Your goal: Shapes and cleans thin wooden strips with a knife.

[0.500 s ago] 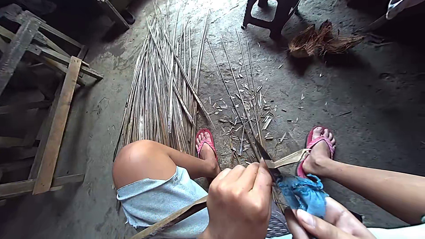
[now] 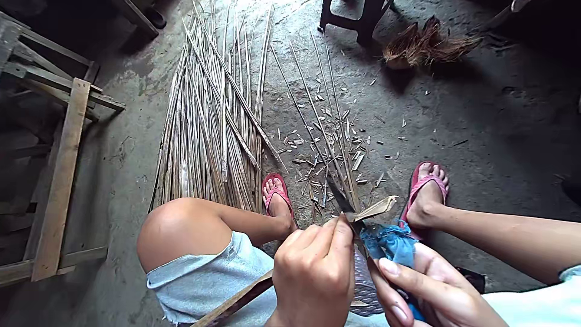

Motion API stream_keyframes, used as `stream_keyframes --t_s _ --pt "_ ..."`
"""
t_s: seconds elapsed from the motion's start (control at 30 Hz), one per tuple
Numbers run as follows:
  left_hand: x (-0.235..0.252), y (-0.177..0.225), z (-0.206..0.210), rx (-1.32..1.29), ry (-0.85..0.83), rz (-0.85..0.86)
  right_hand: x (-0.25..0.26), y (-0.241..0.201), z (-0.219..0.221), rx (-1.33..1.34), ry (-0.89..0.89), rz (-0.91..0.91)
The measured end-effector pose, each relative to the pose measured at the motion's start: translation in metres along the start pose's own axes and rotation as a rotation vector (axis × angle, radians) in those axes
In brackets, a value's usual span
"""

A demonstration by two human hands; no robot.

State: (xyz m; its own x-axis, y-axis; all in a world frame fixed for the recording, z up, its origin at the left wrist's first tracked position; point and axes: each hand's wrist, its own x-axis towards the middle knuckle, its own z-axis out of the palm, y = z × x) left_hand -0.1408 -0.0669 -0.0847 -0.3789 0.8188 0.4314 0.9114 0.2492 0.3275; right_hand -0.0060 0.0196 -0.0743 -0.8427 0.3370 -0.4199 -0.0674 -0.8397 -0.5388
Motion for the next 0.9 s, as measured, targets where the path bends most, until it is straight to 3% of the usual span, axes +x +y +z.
stream_keyframes --t_s 0.27,0.57,0.9 --pt "-0.004 0.002 0.004 -0.003 -0.020 0.002 0.005 0.000 -0.007 0.035 0.036 0.021" --pt "-0.006 0.009 0.008 -0.049 -0.045 -0.039 0.010 0.005 -0.018 -0.248 0.068 -0.158" --pt "-0.006 0.012 0.017 -0.008 -0.118 -0.119 0.029 0.005 -0.023 -0.313 0.276 -0.150"
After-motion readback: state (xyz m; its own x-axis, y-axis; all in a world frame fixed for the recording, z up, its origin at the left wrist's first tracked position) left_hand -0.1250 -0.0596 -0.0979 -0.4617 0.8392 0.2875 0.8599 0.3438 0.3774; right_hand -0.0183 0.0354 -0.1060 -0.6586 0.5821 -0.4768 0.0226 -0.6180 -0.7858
